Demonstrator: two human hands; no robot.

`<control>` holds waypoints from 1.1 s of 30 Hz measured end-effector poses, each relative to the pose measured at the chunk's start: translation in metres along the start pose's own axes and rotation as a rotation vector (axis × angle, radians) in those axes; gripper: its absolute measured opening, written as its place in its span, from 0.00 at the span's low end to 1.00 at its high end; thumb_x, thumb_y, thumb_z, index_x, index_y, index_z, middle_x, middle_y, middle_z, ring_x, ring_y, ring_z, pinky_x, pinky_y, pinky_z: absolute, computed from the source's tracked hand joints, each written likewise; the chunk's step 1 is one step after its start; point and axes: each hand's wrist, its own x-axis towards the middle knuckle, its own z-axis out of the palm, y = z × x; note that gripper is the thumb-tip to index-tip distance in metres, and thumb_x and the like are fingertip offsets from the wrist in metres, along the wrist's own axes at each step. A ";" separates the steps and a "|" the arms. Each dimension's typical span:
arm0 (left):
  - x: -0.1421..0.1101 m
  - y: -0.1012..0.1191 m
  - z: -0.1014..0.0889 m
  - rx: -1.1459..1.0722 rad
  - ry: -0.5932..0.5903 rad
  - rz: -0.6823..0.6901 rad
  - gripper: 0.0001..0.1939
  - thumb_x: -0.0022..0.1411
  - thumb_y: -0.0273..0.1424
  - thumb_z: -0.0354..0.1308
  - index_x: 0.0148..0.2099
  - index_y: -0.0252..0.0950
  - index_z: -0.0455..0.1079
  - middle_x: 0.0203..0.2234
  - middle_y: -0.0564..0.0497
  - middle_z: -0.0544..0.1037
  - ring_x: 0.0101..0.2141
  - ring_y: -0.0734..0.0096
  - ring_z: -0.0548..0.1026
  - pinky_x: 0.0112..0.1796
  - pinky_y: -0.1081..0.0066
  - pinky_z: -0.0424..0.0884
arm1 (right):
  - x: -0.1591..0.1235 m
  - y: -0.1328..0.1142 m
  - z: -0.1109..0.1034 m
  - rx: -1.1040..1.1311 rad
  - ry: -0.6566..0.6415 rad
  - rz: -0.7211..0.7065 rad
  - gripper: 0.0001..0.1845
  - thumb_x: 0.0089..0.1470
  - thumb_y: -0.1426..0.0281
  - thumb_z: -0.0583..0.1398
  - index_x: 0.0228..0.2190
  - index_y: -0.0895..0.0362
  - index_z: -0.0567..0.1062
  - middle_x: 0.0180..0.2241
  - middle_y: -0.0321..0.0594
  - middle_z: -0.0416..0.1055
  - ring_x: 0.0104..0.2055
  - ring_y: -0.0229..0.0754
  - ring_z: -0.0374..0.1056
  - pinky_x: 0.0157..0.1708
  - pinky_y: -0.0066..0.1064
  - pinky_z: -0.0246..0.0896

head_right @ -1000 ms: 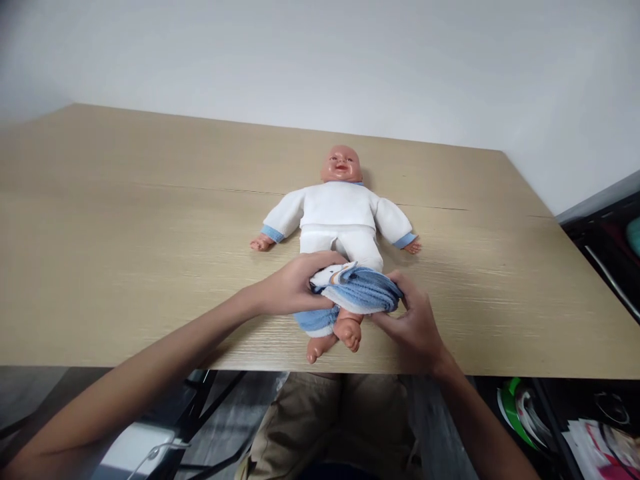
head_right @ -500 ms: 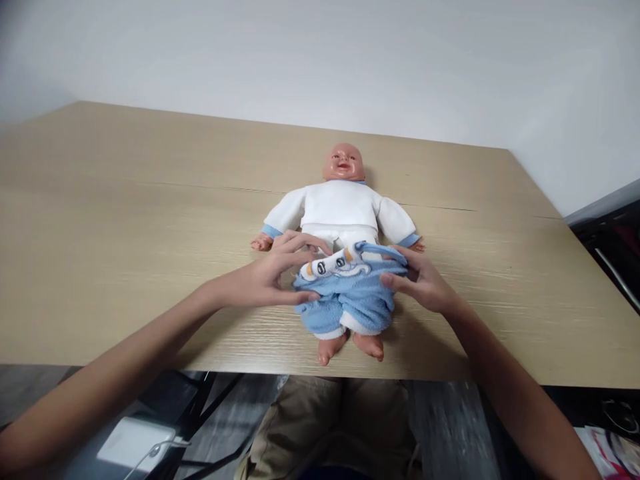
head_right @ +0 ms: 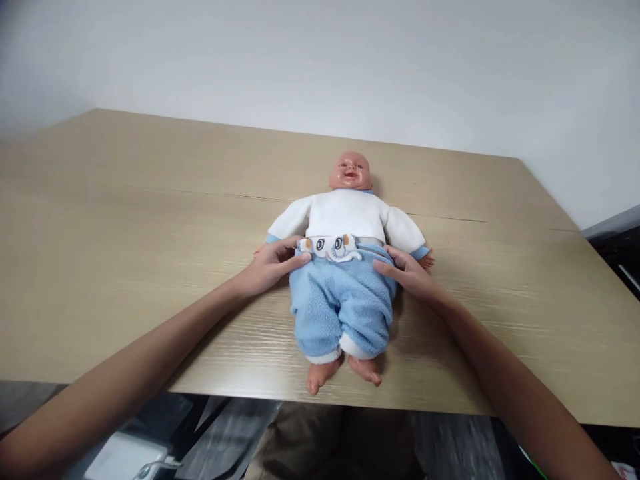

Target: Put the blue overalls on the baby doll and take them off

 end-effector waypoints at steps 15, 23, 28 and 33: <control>-0.007 0.012 -0.023 0.019 -0.291 -0.145 0.21 0.75 0.52 0.69 0.50 0.38 0.84 0.43 0.47 0.85 0.42 0.62 0.80 0.48 0.65 0.77 | -0.010 -0.006 0.004 0.188 -0.077 0.168 0.31 0.41 0.48 0.83 0.42 0.52 0.90 0.38 0.38 0.88 0.34 0.46 0.81 0.34 0.34 0.79; -0.002 0.004 -0.014 -0.189 -0.031 -0.143 0.30 0.64 0.59 0.77 0.43 0.36 0.78 0.34 0.50 0.79 0.36 0.66 0.76 0.40 0.68 0.72 | -0.006 -0.007 0.002 0.071 0.042 0.014 0.35 0.37 0.55 0.86 0.48 0.50 0.87 0.43 0.38 0.88 0.42 0.51 0.81 0.42 0.39 0.81; 0.025 0.021 -0.018 -0.138 0.143 0.036 0.33 0.61 0.59 0.78 0.34 0.38 0.69 0.29 0.55 0.68 0.31 0.72 0.64 0.34 0.70 0.63 | 0.008 -0.032 0.004 0.089 0.141 -0.104 0.31 0.46 0.48 0.82 0.46 0.49 0.84 0.42 0.38 0.85 0.47 0.54 0.81 0.50 0.43 0.80; 0.047 0.015 -0.013 -0.025 0.154 0.034 0.35 0.63 0.64 0.74 0.36 0.37 0.69 0.29 0.55 0.67 0.30 0.72 0.62 0.32 0.69 0.60 | 0.038 -0.033 0.006 0.091 0.246 -0.132 0.29 0.45 0.46 0.82 0.42 0.47 0.84 0.43 0.36 0.86 0.51 0.54 0.80 0.58 0.44 0.77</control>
